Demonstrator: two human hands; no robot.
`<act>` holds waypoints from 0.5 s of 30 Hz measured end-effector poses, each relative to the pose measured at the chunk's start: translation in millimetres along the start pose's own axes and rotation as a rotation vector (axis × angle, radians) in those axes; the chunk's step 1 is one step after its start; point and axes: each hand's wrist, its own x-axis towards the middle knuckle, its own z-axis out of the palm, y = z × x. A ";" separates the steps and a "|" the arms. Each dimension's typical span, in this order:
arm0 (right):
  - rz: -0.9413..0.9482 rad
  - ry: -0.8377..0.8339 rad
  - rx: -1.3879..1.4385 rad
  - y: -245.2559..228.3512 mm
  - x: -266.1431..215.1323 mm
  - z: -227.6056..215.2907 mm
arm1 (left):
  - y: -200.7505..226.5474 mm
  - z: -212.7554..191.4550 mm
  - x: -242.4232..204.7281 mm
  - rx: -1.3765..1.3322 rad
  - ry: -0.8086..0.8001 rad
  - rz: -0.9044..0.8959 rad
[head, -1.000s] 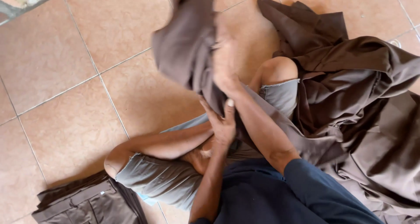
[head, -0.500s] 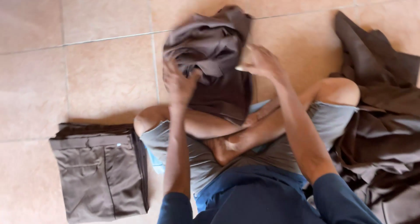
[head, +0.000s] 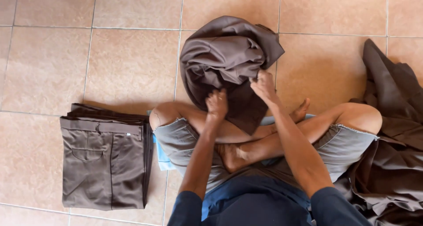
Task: Folding brown trousers into a neat rectangular stack while sitting on the floor.
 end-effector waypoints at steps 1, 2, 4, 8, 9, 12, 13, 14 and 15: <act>0.092 -0.058 0.198 -13.6 -5.3 -27.4 | -20.4 22.7 7.6 0.042 0.081 -0.051; 0.089 -0.061 0.194 -19.3 -14.8 -64.9 | -35.6 -27.0 17.4 0.039 0.081 -0.056; 0.114 0.171 0.370 -32.3 -30.2 -138.7 | -81.3 -130.3 41.4 -0.099 0.170 -0.239; 0.066 0.341 0.467 -46.9 -19.0 -234.1 | -127.5 -240.8 78.7 -0.137 0.366 -0.259; -0.130 0.407 0.471 -75.3 -10.4 -262.0 | -128.0 -268.4 89.3 -0.326 0.500 -0.221; -0.402 0.471 0.290 -102.3 24.2 -300.4 | -140.3 -256.0 118.9 -0.416 0.584 -0.196; -0.476 0.467 0.112 -101.6 38.0 -305.7 | -146.1 -235.1 130.9 -0.319 0.539 -0.210; -0.473 0.469 0.109 -74.6 39.0 -295.6 | -135.0 -220.8 120.6 -0.323 0.537 -0.206; -0.397 0.348 -0.019 -46.9 41.7 -287.1 | -122.4 -206.4 112.8 -0.299 0.343 -0.267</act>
